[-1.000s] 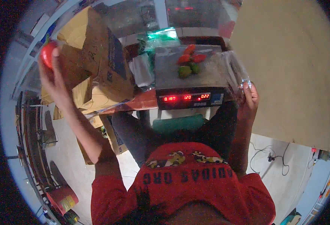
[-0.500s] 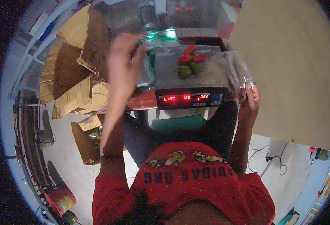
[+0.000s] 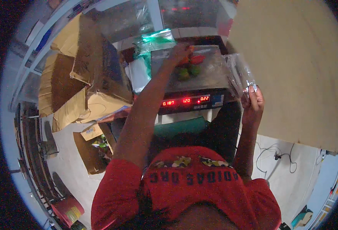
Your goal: The person picks up small vegetables from a digital scale and places them into a clear plastic bag. They take more vegetables from a cardboard box, put them on the scale, and continue putting them into the bag by hand.
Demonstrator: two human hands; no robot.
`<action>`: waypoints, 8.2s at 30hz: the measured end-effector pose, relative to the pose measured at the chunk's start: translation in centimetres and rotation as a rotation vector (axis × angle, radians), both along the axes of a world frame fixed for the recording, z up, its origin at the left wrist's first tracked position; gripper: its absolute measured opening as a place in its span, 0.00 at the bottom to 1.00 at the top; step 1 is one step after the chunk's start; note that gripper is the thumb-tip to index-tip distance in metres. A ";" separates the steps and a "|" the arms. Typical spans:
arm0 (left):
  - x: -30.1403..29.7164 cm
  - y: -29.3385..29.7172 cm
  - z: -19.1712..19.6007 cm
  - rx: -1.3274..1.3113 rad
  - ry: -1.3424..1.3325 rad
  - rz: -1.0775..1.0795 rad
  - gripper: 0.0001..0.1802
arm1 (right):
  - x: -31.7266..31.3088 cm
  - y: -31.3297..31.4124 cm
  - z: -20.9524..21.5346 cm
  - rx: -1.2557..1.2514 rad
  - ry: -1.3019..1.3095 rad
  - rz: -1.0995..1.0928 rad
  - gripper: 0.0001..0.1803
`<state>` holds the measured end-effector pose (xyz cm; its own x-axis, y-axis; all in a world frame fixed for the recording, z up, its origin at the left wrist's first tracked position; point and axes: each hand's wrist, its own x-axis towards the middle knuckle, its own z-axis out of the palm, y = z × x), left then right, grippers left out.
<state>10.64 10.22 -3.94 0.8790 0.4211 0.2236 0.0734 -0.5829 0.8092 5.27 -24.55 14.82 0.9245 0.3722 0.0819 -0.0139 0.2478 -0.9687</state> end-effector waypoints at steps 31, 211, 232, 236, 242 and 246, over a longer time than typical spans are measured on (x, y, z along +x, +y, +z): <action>-8.2 1.2 -0.3 -0.030 0.105 -0.121 0.29 | 0.1 -0.1 0.0 0.004 -0.019 0.024 0.10; -21.7 -14.1 8.8 -0.117 0.193 0.168 0.18 | 13.8 17.4 -8.8 -0.944 -1.326 0.728 0.29; -20.3 -12.9 7.7 0.126 0.326 0.183 0.17 | 3.7 8.7 -2.8 -0.206 -0.132 0.840 0.43; -21.1 -12.8 8.7 -0.116 0.276 0.308 0.16 | 0.2 8.5 -1.4 -0.363 -0.596 0.976 0.42; -21.6 -12.7 10.7 -0.401 0.059 0.287 0.11 | -0.7 8.1 -4.1 -0.397 -0.626 0.976 0.41; -22.0 -14.2 13.0 -0.238 0.021 0.272 0.09 | -1.3 8.0 -4.1 -0.399 -0.590 0.919 0.32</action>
